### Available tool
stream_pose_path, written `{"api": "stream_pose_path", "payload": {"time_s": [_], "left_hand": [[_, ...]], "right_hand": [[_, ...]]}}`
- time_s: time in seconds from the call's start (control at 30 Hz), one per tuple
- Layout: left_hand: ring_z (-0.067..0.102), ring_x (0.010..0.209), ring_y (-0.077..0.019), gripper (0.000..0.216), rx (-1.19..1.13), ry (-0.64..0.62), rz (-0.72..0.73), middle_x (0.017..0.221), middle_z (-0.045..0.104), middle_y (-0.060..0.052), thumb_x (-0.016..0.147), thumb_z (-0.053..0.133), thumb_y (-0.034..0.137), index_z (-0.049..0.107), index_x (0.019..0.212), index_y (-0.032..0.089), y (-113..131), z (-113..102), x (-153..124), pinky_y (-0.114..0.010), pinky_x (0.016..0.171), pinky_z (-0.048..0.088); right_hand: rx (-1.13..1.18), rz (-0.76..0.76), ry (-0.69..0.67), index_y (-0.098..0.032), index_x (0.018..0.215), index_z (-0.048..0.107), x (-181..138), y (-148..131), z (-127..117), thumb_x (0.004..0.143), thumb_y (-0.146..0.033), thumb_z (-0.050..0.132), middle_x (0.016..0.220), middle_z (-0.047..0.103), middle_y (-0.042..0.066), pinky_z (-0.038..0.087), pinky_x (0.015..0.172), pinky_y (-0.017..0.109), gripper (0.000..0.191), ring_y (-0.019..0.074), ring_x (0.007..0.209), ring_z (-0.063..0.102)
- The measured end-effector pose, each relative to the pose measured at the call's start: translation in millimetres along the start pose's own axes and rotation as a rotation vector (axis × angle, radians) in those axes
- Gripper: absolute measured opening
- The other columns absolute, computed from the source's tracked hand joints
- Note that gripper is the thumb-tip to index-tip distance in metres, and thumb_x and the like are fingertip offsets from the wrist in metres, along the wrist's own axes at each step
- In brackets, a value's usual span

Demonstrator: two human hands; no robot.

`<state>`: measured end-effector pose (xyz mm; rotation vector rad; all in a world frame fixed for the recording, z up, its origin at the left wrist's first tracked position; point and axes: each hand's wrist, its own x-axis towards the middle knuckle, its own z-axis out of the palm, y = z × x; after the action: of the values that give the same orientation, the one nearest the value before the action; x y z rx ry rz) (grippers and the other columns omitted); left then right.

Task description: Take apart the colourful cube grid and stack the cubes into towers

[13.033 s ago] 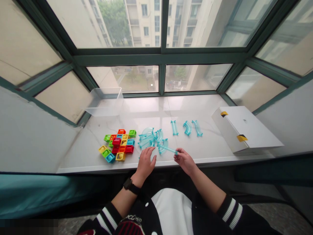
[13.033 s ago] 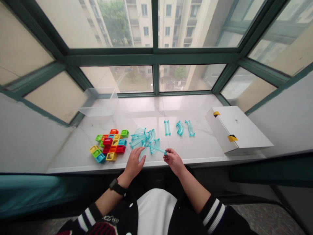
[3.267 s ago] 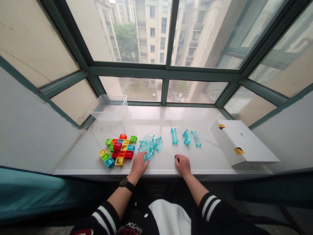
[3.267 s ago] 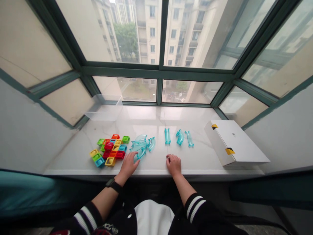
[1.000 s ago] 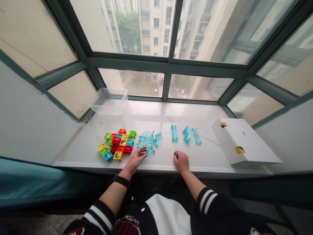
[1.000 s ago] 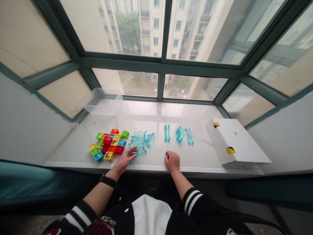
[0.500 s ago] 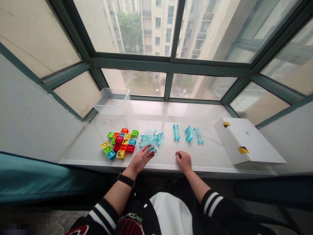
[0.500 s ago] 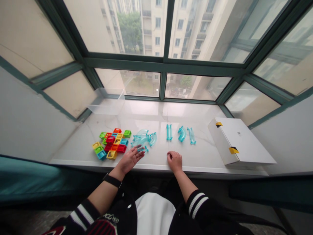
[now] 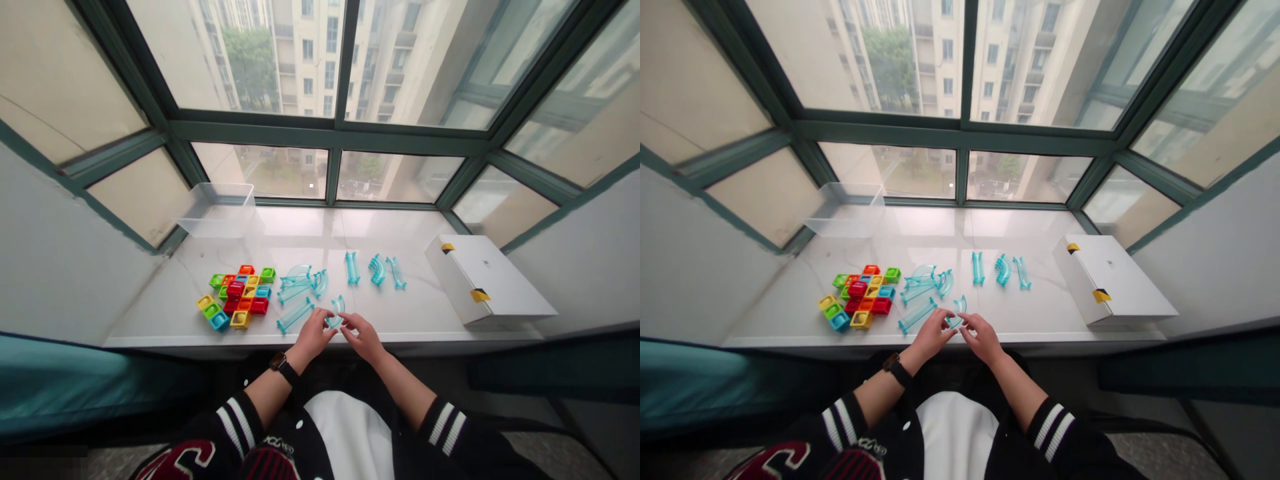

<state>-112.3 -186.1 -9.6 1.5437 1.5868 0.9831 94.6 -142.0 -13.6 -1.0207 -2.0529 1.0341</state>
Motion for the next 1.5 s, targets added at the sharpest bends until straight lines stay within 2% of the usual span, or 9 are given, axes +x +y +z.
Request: {"api": "stream_pose_path", "payload": {"time_s": [0.1, 0.27, 0.37, 0.57, 0.8, 1.0, 1.17, 1.3, 1.5], "left_hand": [[0.067, 0.086, -0.0178, 0.044, -0.012, 0.006, 0.0, 0.121, 0.064, -0.007, 0.082, 0.074, 0.02, 0.063, 0.125, 0.023, -2.9, 10.8, 3.4, -0.039, 0.088, 0.06], [0.07, 0.105, -0.0217, 0.06, -0.14, -0.055, -0.04, 0.137, 0.063, -0.014, 0.081, 0.071, 0.011, 0.058, 0.138, 0.022, -7.6, 25.2, 4.7, -0.043, 0.101, 0.059], [0.07, 0.115, -0.0247, 0.06, -0.201, -0.072, -0.075, 0.142, 0.063, -0.015, 0.081, 0.072, 0.015, 0.06, 0.139, 0.023, -12.0, 27.5, 4.1, -0.046, 0.105, 0.058], [0.069, 0.118, -0.0273, 0.056, -0.196, -0.104, -0.125, 0.142, 0.066, -0.014, 0.084, 0.073, 0.026, 0.062, 0.139, 0.023, -20.4, 28.0, 3.7, -0.045, 0.101, 0.059], [0.069, 0.12, -0.0273, 0.051, -0.192, -0.206, -0.078, 0.138, 0.07, -0.011, 0.086, 0.07, 0.03, 0.065, 0.136, 0.024, -18.2, 26.4, 4.7, -0.044, 0.102, 0.057], [0.065, 0.12, -0.0295, 0.035, 0.09, -0.117, 0.141, 0.124, 0.074, -0.011, 0.089, 0.06, 0.02, 0.073, 0.122, 0.025, -19.3, 16.4, 17.5, -0.051, 0.112, 0.049], [0.057, 0.129, -0.0336, 0.036, 0.316, -0.054, 0.277, 0.134, 0.067, -0.014, 0.096, 0.054, 0.023, 0.071, 0.128, 0.025, -32.1, 14.0, 31.7, -0.056, 0.117, 0.042], [0.05, 0.138, -0.0352, 0.038, 0.367, -0.091, 0.351, 0.142, 0.06, -0.016, 0.098, 0.051, 0.025, 0.068, 0.132, 0.024, -39.7, 18.0, 32.3, -0.057, 0.123, 0.036], [0.048, 0.142, -0.0359, 0.042, 0.418, -0.127, 0.363, 0.147, 0.058, -0.016, 0.099, 0.053, 0.028, 0.065, 0.138, 0.024, -39.5, 17.5, 30.7, -0.058, 0.126, 0.033]], "right_hand": [[-0.041, 0.04, -0.035, -0.029, 0.122, 0.074, 0.1, 6.1, 3.2, 0.099, -0.035, 0.061, 0.11, 0.073, 0.005, 0.06, 0.086, 0.033, 0.027, 0.0194, 0.094, 0.071], [-0.176, 0.135, 0.026, -0.025, 0.118, 0.073, 7.8, 26.7, 3.5, 0.094, -0.026, 0.063, 0.112, 0.074, 0.007, 0.059, 0.089, 0.037, 0.026, 0.0213, 0.094, 0.071], [-0.26, 0.128, 0.012, -0.025, 0.12, 0.073, 9.2, 32.0, 1.0, 0.092, -0.022, 0.066, 0.11, 0.074, 0.007, 0.057, 0.094, 0.038, 0.029, 0.0221, 0.095, 0.07], [-0.318, 0.123, 0.028, -0.026, 0.121, 0.074, 6.0, 30.1, 2.2, 0.091, -0.021, 0.07, 0.108, 0.07, 0.007, 0.054, 0.097, 0.036, 0.031, 0.0232, 0.102, 0.068], [-0.377, 0.205, 0.054, -0.026, 0.106, 0.077, 7.7, 39.0, -9.0, 0.089, -0.012, 0.064, 0.103, 0.07, 0.005, 0.053, 0.091, 0.033, 0.025, 0.0209, 0.093, 0.067], [-0.422, 0.249, 0.102, -0.025, 0.104, 0.075, 1.1, 52.8, -37.9, 0.089, -0.015, 0.065, 0.104, 0.071, 0.005, 0.053, 0.092, 0.034, 0.021, 0.0211, 0.094, 0.068], [-0.455, 0.236, 0.176, -0.023, 0.113, 0.072, -6.4, 55.0, -47.1, 0.087, -0.024, 0.075, 0.112, 0.069, 0.009, 0.051, 0.103, 0.04, 0.027, 0.0272, 0.108, 0.065], [-0.467, 0.239, 0.187, -0.024, 0.113, 0.072, -7.2, 56.6, -46.6, 0.086, -0.021, 0.075, 0.112, 0.068, 0.009, 0.052, 0.103, 0.04, 0.027, 0.0277, 0.109, 0.065], [-0.439, 0.243, 0.169, -0.025, 0.111, 0.072, -7.8, 62.1, -49.4, 0.088, -0.014, 0.068, 0.11, 0.07, 0.008, 0.053, 0.099, 0.037, 0.026, 0.0252, 0.106, 0.066]]}}
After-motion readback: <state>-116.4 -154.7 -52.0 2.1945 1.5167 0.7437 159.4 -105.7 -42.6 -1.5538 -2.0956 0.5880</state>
